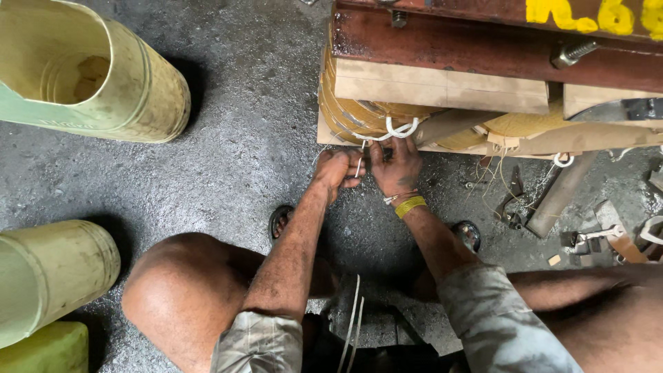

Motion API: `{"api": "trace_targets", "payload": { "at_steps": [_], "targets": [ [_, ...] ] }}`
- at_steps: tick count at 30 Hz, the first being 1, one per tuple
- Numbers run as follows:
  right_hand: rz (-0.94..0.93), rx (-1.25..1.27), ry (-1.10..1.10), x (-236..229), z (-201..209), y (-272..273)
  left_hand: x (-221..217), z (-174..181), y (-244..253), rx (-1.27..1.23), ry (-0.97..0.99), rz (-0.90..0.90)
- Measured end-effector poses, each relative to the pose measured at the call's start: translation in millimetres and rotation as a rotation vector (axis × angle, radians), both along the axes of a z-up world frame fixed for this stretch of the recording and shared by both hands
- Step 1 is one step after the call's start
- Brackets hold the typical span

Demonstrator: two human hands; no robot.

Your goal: The person works on an industrial transformer by hand and with pliers, manipulating wires and securing components.

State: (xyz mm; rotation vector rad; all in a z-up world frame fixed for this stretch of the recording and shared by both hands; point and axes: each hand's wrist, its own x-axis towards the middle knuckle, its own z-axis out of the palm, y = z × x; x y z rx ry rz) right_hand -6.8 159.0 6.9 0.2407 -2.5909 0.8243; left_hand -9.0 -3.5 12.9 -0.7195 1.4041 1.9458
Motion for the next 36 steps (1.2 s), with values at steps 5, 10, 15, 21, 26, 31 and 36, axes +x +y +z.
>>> {"api": "trace_targets", "payload": {
  "at_steps": [5,10,15,21,26,31,36],
  "targets": [
    [0.033,-0.039,0.049,14,-2,4,-4,-17,-3,0.079,0.027,-0.067],
    [0.001,-0.230,0.020,31,-6,-2,-13,-34,9,0.074,0.111,0.043],
    [-0.100,-0.534,-0.267,47,-14,-6,-14,-19,10,0.029,0.126,0.078],
    [-0.197,-0.965,-0.812,62,-27,-22,-8,2,-9,-0.158,0.047,-0.181],
    [-0.248,-1.186,-0.865,62,-38,-31,-9,-17,-4,-0.050,0.110,-0.074],
    [-0.329,-1.356,-0.832,56,-45,-36,-10,-35,1,0.084,0.175,-0.004],
    [-0.267,-1.387,-0.708,51,-52,-42,-13,-39,12,-0.043,0.281,0.043]
  ]
}}
